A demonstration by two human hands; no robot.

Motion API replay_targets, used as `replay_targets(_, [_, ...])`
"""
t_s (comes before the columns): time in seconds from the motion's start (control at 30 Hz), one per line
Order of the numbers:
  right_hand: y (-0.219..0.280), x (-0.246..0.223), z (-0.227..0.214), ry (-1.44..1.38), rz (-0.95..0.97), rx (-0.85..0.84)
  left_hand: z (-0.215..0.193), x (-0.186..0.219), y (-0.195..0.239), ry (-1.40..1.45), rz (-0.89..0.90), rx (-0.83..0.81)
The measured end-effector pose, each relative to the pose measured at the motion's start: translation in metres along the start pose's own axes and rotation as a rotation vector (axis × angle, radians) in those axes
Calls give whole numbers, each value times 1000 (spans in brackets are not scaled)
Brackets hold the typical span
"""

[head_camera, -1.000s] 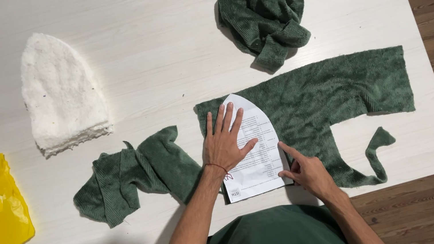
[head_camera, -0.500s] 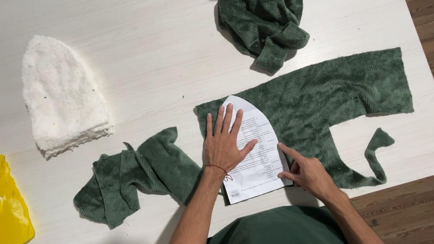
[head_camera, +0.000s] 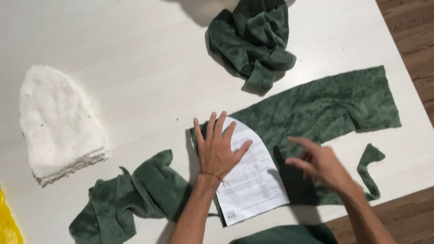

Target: Organizing fabric pieces and aligning a paper pattern on a table.

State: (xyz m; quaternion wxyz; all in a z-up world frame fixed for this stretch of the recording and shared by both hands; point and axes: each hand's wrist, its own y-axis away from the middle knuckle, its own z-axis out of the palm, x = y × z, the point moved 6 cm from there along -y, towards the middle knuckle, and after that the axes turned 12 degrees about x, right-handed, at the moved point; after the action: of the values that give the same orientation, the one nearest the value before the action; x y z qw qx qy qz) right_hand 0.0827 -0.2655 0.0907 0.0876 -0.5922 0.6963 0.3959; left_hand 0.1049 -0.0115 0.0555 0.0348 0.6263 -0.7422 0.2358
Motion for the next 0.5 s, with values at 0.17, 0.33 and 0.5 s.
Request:
replay_targets(0.17, [-88, -35, -58, -128, -91, 253, 18, 14, -85, 181, -68, 81])
replay_targets(0.33, [-185, -105, -91, -38, -771, 493, 95, 33, -152, 180, -104, 23])
replay_targets(0.5, [-255, -143, -84, 188, -970, 326, 68, -7, -174, 205, -21, 57])
